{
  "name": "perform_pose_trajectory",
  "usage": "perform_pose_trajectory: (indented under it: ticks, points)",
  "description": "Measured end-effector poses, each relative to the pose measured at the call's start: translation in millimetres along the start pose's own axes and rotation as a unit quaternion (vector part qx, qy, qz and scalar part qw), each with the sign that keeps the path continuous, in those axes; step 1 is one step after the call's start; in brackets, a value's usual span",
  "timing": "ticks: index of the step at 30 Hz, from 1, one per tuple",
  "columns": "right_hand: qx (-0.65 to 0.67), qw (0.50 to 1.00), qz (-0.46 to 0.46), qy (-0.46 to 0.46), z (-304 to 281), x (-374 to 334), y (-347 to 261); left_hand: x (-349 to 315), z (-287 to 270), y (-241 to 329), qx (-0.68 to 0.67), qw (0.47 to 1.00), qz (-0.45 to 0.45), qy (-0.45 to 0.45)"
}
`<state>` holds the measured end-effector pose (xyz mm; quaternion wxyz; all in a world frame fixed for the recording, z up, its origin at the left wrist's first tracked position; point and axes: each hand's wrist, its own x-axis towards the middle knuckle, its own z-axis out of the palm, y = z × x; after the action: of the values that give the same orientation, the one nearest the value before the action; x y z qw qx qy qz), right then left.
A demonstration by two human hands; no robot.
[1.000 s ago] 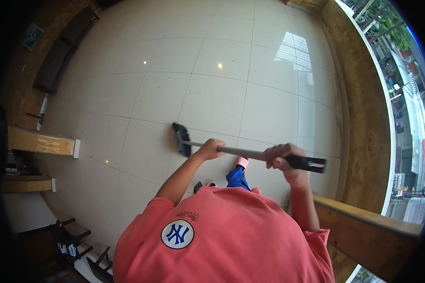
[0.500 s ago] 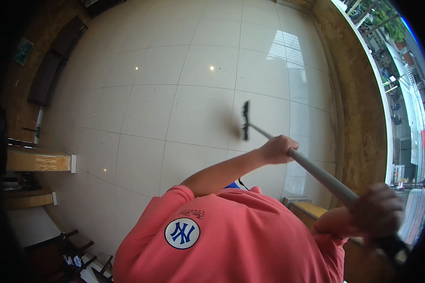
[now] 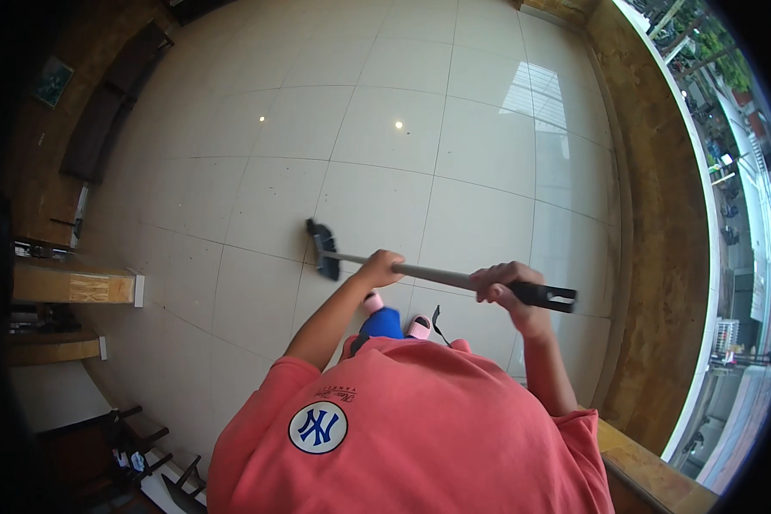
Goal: The person sweeps a tiled floor with a broom, moving from the interior of a room toward a balcony area. They sweep around furniture and along the edges of the floor, collecting debris into a pile.
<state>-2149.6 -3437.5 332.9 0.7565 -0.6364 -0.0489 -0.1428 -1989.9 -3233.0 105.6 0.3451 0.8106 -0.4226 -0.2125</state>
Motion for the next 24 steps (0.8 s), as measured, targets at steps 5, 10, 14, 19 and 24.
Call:
perform_pose_trajectory:
  ticks: [5, 10, 14, 19, 24]
  points:
    - [-0.029, 0.997, -0.032, 0.061, -30, 12, -20, 24, -25, 26, 0.029, 0.999, 0.026, 0.024]
    - [-0.028, 0.977, -0.211, 0.005, -44, 45, -152, 120, -46, 158, -0.127, 0.981, 0.147, 0.027]
    - [-0.285, 0.905, -0.261, -0.176, -32, 103, -188, 194, -47, 192, -0.167, 0.953, 0.253, -0.005]
    - [-0.391, 0.892, -0.074, -0.217, 16, 200, -68, 272, -39, 80, -0.265, 0.932, 0.247, 0.007]
    - [-0.176, 0.961, -0.135, -0.162, -19, 243, -52, 251, -71, 34, -0.194, 0.97, 0.149, 0.002]
